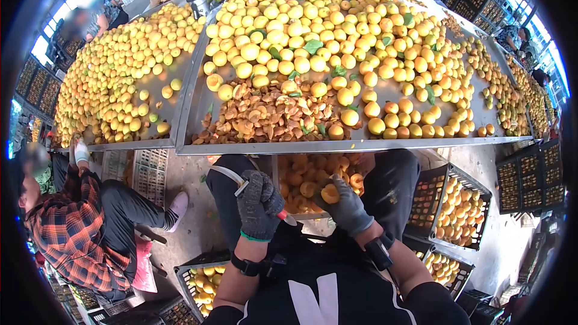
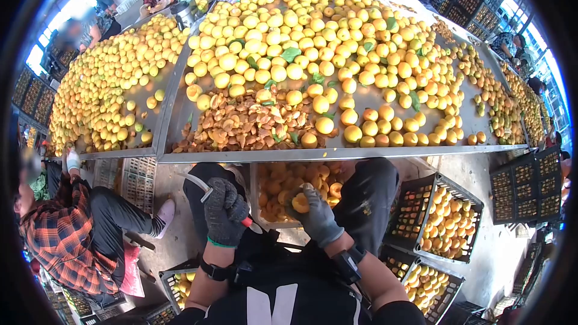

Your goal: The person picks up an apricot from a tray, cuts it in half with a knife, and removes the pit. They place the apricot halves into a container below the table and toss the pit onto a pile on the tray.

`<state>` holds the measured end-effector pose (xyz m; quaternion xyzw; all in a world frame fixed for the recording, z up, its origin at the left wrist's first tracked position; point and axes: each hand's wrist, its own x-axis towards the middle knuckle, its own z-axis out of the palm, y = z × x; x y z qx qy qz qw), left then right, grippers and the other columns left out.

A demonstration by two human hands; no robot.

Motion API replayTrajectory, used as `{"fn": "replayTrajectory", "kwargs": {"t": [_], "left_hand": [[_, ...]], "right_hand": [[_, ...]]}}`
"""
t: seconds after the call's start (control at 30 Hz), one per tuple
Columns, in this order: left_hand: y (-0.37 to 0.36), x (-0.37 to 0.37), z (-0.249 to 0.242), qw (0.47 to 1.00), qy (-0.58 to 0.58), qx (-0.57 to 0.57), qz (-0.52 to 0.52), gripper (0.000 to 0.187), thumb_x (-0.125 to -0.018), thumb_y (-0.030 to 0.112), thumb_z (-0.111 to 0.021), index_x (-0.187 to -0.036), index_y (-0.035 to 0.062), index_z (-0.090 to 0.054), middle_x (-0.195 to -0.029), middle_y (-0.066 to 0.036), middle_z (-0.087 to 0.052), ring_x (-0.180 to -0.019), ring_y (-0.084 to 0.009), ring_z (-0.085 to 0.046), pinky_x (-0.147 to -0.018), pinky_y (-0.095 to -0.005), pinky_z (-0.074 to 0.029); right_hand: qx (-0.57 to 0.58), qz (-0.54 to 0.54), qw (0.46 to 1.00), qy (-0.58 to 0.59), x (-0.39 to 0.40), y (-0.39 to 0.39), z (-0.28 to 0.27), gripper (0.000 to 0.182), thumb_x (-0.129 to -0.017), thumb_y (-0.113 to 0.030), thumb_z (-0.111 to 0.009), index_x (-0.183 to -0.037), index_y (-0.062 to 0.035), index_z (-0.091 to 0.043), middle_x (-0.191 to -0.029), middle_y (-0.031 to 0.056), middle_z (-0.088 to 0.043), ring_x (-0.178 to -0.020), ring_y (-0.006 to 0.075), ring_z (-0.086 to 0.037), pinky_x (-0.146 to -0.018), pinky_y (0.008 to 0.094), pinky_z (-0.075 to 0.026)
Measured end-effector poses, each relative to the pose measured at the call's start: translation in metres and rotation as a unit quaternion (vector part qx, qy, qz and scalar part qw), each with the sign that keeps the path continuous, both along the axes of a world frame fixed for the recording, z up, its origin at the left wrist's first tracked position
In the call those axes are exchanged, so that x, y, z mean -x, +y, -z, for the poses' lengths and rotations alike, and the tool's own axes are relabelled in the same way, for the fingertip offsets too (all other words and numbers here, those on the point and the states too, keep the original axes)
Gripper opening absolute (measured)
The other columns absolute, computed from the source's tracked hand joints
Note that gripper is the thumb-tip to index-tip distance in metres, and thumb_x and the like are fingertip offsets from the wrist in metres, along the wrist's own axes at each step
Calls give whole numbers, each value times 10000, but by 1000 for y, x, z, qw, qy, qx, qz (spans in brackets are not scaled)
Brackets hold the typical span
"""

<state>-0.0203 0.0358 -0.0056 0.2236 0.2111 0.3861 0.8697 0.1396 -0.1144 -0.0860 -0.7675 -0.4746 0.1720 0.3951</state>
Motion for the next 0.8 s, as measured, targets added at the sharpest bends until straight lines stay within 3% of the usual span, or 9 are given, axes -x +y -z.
{"fn": "replayTrajectory", "kwargs": {"t": [0.07, 0.13, 0.17, 0.3, 0.47, 0.57, 0.63, 0.67, 0.8], "left_hand": [[1, -1, 2, 1000, 22, 2, 7, 116, -919, 248, -613, -864, 179, -538, -606, 41, -412, -422, -68, -341, -370, -216, -277], [4, -2, 8, 1000, 23, 8, 19, 118, -920, 248, -612, -862, 179, -537, -601, 42, -408, -421, -69, -340, -369, -217, -275], [5, -2, 11, 999, 28, 15, 28, 119, -921, 249, -611, -859, 180, -535, -596, 43, -403, -419, -70, -340, -368, -218, -274], [10, 0, 17, 999, 13, 6, 32, 138, -920, 255, -611, -843, 181, -525, -585, 45, -393, -414, -74, -338, -365, -221, -272], [14, -2, 26, 998, 37, 29, 32, 159, -935, 235, -576, -806, 179, -504, -574, 41, -386, -411, -87, -348, -363, -229, -270], [11, -5, 31, 994, 84, 48, 43, 163, -940, 210, -550, -790, 187, -492, -566, 44, -380, -426, -92, -374, -364, -233, -274], [15, 4, 62, 991, 40, 111, 62, 150, -935, 210, -553, -796, 194, -499, -561, 46, -379, -434, -92, -382, -367, -235, -279], [19, 3, 63, 981, -2, 178, 78, 138, -931, 211, -555, -803, 200, -505, -557, 48, -378, -441, -93, -391, -369, -237, -284], [15, -4, 50, 987, 61, 104, 110, 86, -915, 213, -583, -842, 211, -537, -567, 57, -403, -455, -84, -427, -382, -226, -314]], "right_hand": [[-11, 12, 999, -28, -3, 0, 11, 567, -827, -130, -678, -1306, 56, -437, -1219, 200, -560, -1115, 332, -566, -961, 365, -449], [-99, 120, 967, 202, -7, 5, 13, 427, -916, -144, -568, -1273, 67, -466, -1225, 181, -570, -1123, 319, -565, -977, 354, -437], [-129, 186, 919, 324, -6, 8, 9, 328, -988, -180, -464, -1211, 52, -523, -1179, 116, -604, -1078, 238, -590, -963, 317, -443], [-181, 198, 834, 481, 2, 13, -1, 279, -996, -254, -477, -1086, -23, -606, -1001, 12, -641, -893, 71, -584, -821, 226, -470], [-131, 98, 836, 524, -10, 62, -69, 307, -964, -247, -554, -1112, 21, -578, -1016, 17, -625, -950, 106, -607, -832, 222, -476], [-58, 15, 914, 401, -43, 97, -74, 321, -929, -283, -606, -1066, 7, -605, -935, 70, -667, -909, 159, -646, -780, 264, -495], [-66, 61, 990, 112, -75, 115, -42, 290, -895, -286, -636, -1042, -36, -629, -876, 138, -674, -851, 253, -663, -723, 330, -503], [-115, 92, 988, 45, -87, 120, -46, 219, -872, -231, -632, -1049, -101, -644, -884, 166, -660, -817, 344, -642, -708, 387, -506], [13, 128, 983, -133, -144, 123, -76, 329, -811, -149, -638, -1140, -149, -613, -1057, 147, -636, -962, 358, -608, -809, 420, -498]]}}
